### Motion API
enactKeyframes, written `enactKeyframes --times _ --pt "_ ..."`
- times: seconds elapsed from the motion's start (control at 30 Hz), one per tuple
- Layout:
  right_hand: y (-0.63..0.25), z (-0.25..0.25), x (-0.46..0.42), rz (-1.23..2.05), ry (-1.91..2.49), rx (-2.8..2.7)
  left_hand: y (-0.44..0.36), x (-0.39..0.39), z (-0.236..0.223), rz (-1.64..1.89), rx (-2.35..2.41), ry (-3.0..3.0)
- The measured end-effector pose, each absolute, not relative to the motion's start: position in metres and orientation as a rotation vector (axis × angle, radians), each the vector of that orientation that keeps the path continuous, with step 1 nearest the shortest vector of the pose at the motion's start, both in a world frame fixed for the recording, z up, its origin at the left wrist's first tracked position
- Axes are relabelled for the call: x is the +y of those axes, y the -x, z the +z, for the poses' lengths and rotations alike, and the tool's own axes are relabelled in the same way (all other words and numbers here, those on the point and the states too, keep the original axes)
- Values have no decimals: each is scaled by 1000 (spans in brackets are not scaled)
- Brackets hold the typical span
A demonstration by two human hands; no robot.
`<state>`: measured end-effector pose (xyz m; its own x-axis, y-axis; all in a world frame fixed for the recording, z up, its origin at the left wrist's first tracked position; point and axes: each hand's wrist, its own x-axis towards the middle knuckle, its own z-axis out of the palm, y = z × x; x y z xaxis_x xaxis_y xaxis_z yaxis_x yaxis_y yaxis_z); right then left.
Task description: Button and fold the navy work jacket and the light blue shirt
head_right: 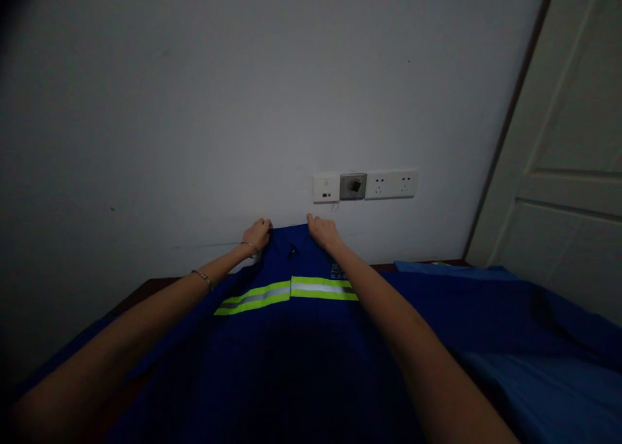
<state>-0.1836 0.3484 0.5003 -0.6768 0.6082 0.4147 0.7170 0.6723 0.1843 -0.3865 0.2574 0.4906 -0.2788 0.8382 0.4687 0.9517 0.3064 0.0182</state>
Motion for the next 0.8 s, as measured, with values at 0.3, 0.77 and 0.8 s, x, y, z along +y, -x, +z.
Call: enactKeyframes --times 0.3,0.77,0.8 --pt "78 455 348 -401 977 -2626 296 234 437 -436 -1734 2101" --pt "-60 336 355 -16 1420 -2739 275 299 358 -71 -2392 2242" --pt "-59 338 356 -5 1435 -2734 275 300 359 -79 -2392 2230"
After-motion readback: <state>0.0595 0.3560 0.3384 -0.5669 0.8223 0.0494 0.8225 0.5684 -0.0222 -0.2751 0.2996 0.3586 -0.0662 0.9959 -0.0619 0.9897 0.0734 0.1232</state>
